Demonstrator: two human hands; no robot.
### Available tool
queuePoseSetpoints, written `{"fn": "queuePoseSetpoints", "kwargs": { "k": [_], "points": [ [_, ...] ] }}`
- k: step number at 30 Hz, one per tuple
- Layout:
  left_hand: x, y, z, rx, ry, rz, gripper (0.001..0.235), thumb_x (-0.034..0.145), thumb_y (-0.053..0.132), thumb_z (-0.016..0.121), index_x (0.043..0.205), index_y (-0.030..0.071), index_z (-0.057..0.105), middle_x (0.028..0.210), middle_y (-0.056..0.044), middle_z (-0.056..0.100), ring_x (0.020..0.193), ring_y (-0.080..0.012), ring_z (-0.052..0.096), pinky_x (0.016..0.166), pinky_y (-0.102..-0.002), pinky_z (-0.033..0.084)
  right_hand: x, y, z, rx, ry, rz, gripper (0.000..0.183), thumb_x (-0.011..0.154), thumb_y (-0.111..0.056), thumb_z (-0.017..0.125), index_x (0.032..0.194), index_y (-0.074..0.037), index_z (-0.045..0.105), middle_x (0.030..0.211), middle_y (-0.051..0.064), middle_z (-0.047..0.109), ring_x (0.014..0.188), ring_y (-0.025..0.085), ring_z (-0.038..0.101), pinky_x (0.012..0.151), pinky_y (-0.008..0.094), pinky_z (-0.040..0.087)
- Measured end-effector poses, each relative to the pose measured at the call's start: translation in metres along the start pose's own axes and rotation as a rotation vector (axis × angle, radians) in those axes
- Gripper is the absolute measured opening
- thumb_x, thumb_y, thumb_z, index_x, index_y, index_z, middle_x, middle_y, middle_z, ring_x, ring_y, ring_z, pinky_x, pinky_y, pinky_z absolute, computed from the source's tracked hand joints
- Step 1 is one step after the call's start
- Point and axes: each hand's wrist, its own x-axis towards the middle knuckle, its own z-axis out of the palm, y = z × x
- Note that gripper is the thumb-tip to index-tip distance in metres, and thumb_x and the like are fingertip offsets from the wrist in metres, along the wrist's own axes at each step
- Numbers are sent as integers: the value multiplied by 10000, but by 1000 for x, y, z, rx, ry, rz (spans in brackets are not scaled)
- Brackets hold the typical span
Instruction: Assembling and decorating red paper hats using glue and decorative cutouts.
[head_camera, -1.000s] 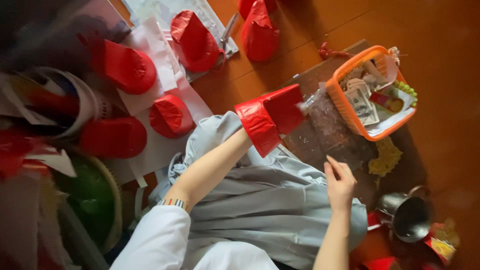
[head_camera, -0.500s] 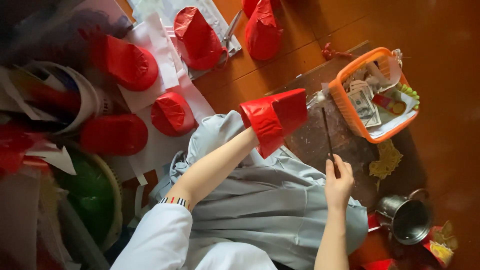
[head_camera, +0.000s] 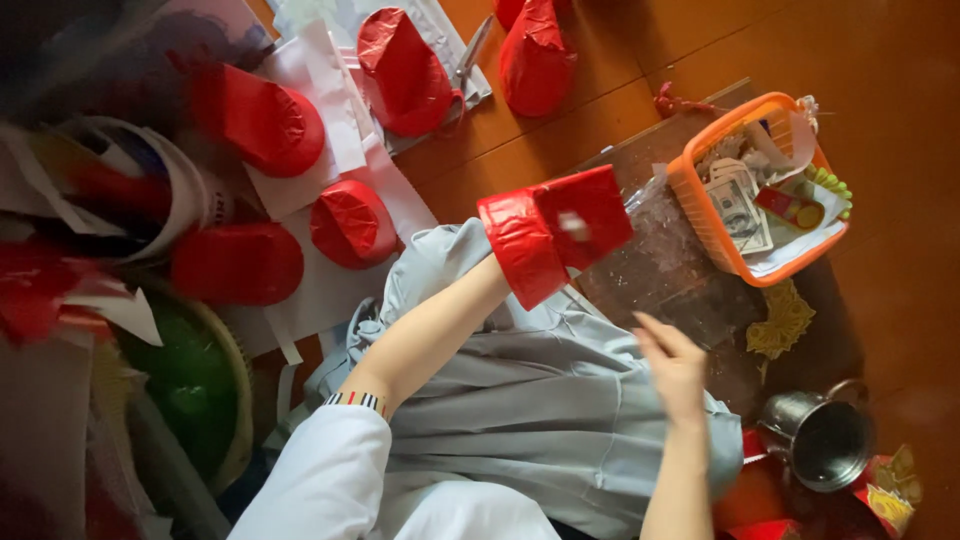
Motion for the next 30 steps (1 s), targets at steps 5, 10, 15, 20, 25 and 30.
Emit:
{"fn": "queuePoseSetpoints", "kwargs": {
  "k": [5, 10, 15, 20, 25, 30],
  "points": [
    [-18, 10, 23, -21, -25, 63, 283, 942, 279, 688, 1118, 62, 638, 1002, -147, 704, 860, -302, 682, 770, -456, 598, 5, -18, 1, -116, 114, -41, 297, 993, -62, 696, 1288, -38, 722, 863, 7, 609, 778, 80, 524, 683, 245, 434],
    [-30, 18, 36, 13, -48, 106, 282, 931, 286, 691, 1099, 65, 642, 996, -134, 706, 876, -290, 680, 785, -441, 594, -2, -24, 14, -304, 23, -143, 290, 986, -64, 658, 1271, -22, 691, 862, 95, 605, 750, 177, 573, 709, 306, 479],
    [-50, 9, 56, 41, -60, 126, 280, 919, 293, 693, 1080, 67, 647, 990, -121, 708, 893, -278, 678, 801, -427, 589, 6, -46, 18, -386, 123, -201, 294, 984, -60, 657, 1272, -56, 711, 907, 134, 646, 779, 205, 612, 721, 345, 496],
    [-49, 9, 66, 93, -79, 108, 279, 908, 300, 695, 1061, 70, 651, 984, -109, 710, 910, -266, 676, 816, -413, 584, 3, -29, 11, -380, 23, -187, 311, 950, -60, 663, 1257, -71, 711, 882, 169, 691, 740, 220, 662, 718, 364, 528],
    [-51, -16, 66, 98, -85, 112, 279, 897, 307, 698, 1042, 73, 656, 979, -96, 712, 926, -255, 675, 831, -399, 580, 9, -54, 3, -432, 139, -247, 277, 999, -69, 677, 1273, -48, 710, 1029, 231, 726, 855, 244, 710, 773, 353, 537],
    [-36, 3, 73, 166, -147, 138, 278, 885, 314, 700, 1023, 75, 661, 973, -84, 714, 943, -243, 673, 846, -385, 575, 6, -48, 8, -345, 36, -208, 302, 945, -68, 698, 1245, -42, 723, 996, 212, 741, 834, 209, 715, 760, 330, 539]
  ]
}}
